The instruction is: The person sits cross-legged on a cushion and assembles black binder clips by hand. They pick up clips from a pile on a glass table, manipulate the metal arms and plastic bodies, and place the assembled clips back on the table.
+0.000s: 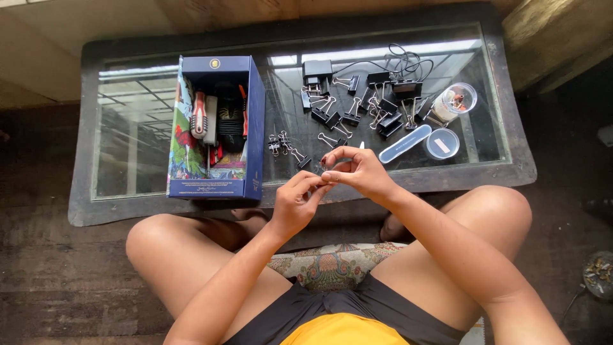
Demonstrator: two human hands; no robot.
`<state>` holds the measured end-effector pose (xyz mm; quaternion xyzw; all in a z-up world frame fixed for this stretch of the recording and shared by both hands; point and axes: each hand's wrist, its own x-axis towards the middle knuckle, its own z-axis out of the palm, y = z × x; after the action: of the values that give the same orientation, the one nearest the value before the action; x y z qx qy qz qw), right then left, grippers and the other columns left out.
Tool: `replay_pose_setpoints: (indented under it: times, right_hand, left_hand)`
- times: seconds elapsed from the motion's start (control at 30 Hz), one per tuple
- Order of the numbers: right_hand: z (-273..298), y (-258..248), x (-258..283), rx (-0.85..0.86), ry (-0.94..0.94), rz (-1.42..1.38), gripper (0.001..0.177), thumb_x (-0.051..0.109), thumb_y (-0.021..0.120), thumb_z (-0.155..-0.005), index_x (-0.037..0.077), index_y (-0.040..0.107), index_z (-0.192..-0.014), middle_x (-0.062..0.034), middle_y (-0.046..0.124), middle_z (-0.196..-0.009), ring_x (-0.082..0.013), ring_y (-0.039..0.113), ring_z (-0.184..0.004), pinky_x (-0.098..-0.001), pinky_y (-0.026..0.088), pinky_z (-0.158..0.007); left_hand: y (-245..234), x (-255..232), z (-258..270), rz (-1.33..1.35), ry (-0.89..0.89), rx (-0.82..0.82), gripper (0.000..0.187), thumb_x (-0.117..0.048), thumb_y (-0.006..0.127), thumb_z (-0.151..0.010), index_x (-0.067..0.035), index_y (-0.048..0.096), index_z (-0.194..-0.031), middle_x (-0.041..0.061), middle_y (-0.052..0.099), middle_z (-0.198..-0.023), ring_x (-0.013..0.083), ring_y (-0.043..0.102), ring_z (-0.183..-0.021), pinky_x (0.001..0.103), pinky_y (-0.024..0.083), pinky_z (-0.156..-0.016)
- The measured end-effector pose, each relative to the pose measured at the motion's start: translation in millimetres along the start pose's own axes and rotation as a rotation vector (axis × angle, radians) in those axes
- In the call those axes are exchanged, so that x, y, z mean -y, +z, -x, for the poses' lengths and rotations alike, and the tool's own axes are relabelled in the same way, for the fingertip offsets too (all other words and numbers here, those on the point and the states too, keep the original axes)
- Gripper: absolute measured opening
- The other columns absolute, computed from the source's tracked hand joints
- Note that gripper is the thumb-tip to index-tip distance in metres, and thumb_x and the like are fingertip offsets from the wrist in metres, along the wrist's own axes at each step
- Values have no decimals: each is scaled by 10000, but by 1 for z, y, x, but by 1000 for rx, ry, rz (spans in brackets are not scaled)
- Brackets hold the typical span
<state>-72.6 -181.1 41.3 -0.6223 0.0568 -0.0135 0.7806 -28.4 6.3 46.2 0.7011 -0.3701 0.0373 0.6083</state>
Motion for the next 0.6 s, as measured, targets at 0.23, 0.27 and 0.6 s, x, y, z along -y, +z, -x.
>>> replay_pose_setpoints:
  times: [0.23,0.27,0.6]
  right_hand:
    - [21,7,13,-2,-35,-87,278,-3,815,-861,-78,681,-1093,-168,741,-926,-258,786,-776,-354,649,-772]
    - [25,8,10,-23,-42,-90,272,-12,813,-851,-71,690,-1086,-163,749,-914,-250,788,-779,-350,647,-775]
    - [73,28,-33,-310,-48,-439,271,-8,809,-853,-38,706,-1102,-115,726,-933,-201,777,-790,-290,673,-769]
  left_hand:
    - [3,-1,8,18,88,7,61,-43,816,-874,-85,777,-894,12,713,-783,124,675,-587,217,494,-494]
    - [3,-4,10,21,105,25,53,-38,803,-885,-77,770,-899,21,707,-786,134,678,-597,224,493,-495]
    - [1,-34,33,-102,126,186,35,-83,759,-924,-91,762,-958,50,695,-810,196,686,-616,303,512,-516]
